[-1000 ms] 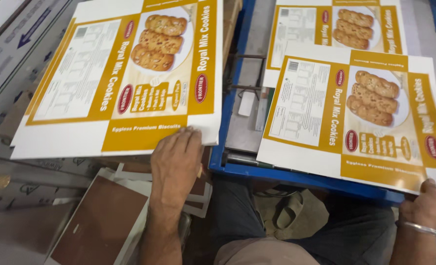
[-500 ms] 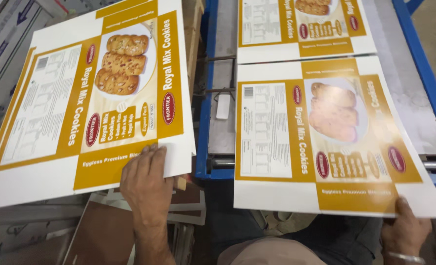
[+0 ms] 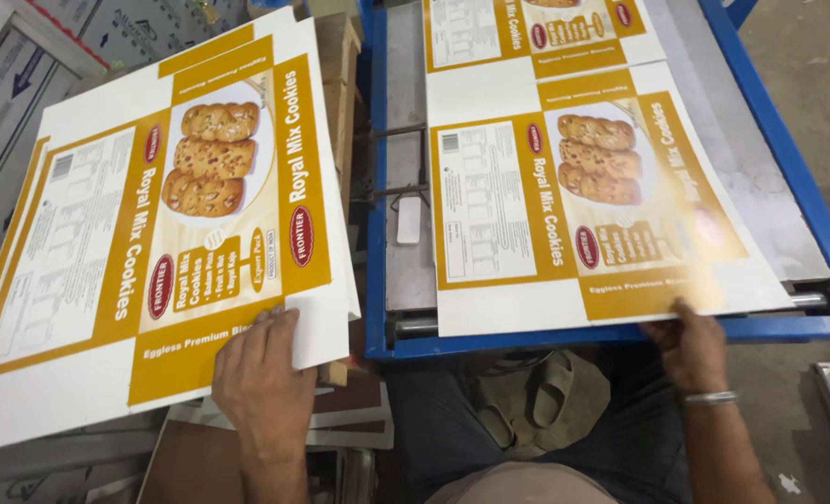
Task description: The person sorts printed cookie box flats by hand, picking them up from a pile and placing them onto a conveyor belt system.
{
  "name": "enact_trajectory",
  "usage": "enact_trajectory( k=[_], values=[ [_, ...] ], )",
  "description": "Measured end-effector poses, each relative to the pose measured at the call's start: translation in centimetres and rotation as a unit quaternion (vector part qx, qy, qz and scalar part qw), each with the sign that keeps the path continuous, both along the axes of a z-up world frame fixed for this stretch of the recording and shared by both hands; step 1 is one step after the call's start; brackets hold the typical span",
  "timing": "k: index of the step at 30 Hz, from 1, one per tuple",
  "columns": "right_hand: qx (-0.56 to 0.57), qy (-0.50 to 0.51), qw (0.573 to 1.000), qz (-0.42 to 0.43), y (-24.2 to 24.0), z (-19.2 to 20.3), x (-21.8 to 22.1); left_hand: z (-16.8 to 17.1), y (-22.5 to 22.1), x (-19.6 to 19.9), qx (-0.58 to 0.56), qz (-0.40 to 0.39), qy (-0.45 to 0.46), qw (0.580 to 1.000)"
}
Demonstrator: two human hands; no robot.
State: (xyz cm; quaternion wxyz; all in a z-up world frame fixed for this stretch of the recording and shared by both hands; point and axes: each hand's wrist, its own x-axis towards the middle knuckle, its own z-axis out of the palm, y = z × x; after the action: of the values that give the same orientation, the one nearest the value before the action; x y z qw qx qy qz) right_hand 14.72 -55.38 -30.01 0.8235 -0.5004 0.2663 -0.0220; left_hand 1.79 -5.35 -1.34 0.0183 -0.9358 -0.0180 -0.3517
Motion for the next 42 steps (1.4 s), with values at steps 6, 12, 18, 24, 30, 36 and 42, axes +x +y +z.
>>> enact_trajectory(
  k=[6, 12, 18, 24, 30, 36, 42],
  values=[
    [0.018, 0.017, 0.991, 0.135, 4.1, 2.3, -3.4, 2.5, 3.0, -0.8, -0.071, -0.083, 0.113, 0.988],
    [0.055, -0.047, 0.971, 0.227, 9.1, 9.5, -3.4, 3.7, 4.1, -1.4, -0.230, -0.086, -0.004, 0.969],
    [0.171, -0.204, 0.867, 0.420, 17.0, 16.3, -6.2, 0.5, -10.7, 2.1, -0.007, -0.183, 0.124, 0.975],
    [0.174, -0.083, 0.952, 0.236, 18.1, 16.9, -5.2, 1.2, -13.1, 0.9, -0.089, -0.252, 0.190, 0.945],
    [-0.006, -0.107, 0.993, 0.056, 8.2, 11.7, 0.2, 3.2, -4.4, -0.8, -0.030, -0.073, 0.163, 0.984],
    [-0.092, -0.159, 0.979, -0.091, -0.9, 4.7, 1.7, 2.0, 1.3, 1.6, -0.010, -0.023, 0.141, 0.990],
    [-0.135, -0.126, 0.970, -0.160, -5.5, 2.2, -0.9, 0.6, 2.2, 1.7, 0.022, -0.044, 0.045, 0.998]
  ],
)
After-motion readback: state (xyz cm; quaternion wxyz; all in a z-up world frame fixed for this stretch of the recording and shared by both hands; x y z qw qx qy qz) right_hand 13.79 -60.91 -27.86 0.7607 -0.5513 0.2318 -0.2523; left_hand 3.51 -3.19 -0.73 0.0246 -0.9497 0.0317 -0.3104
